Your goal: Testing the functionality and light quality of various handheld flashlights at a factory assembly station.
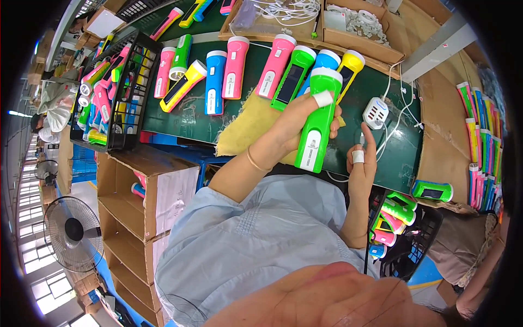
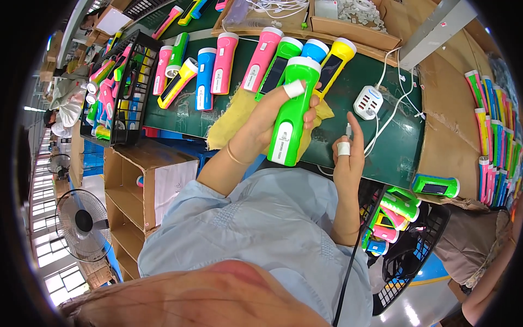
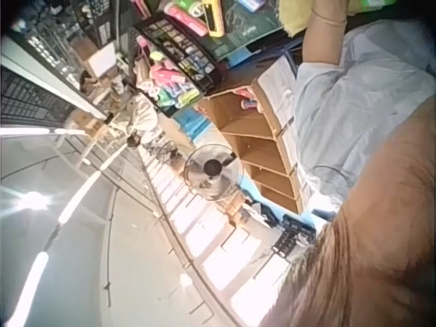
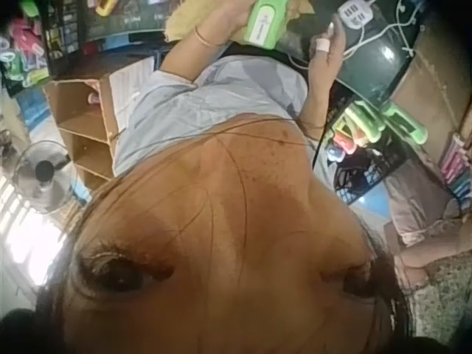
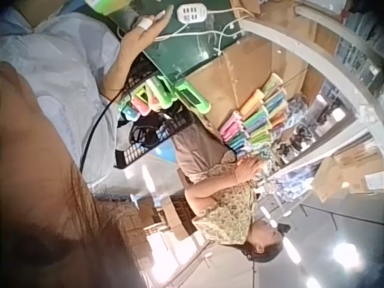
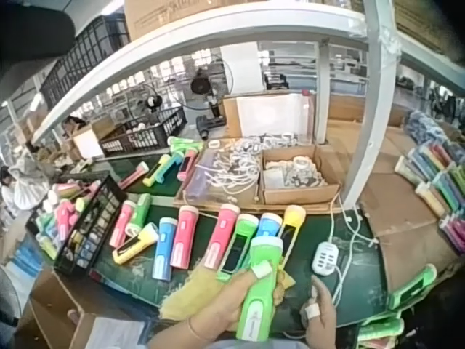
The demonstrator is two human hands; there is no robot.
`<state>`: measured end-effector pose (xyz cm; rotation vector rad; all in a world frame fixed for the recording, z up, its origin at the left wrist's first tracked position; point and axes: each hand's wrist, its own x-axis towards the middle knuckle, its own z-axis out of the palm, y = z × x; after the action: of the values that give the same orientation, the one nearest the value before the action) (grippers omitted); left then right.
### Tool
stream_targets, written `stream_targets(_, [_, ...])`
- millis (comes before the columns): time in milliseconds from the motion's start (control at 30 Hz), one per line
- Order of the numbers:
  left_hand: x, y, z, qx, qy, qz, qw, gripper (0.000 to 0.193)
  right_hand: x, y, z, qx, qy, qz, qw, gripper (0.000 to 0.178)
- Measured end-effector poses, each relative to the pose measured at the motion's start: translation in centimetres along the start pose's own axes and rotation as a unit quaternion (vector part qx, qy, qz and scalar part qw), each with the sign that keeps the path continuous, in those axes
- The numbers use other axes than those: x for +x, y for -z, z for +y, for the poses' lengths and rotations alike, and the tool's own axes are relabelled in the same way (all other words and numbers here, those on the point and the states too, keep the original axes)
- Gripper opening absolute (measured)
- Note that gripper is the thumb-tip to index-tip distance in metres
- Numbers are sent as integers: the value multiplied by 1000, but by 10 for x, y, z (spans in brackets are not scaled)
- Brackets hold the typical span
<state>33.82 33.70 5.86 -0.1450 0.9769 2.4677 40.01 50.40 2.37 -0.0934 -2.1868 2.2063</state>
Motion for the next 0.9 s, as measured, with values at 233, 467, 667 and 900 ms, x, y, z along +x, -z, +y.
stream_targets(233, [16, 6, 6, -58, 29, -25, 998, 27, 1, 5, 14, 49, -58, -52, 996, 27])
stream_targets(467, [28, 8, 10, 133, -47, 44, 989, 17, 9, 7, 6, 95, -72, -90, 989, 20])
stream_targets(667, [27, 4, 47, 454, -218, -35, 863, 58, 23, 14, -3, 116, -34, -105, 987, 18])
stream_targets(900, [33, -8, 56, 665, -295, 260, 634, 72, 31, -8, -7, 68, -12, -68, 995, 16])
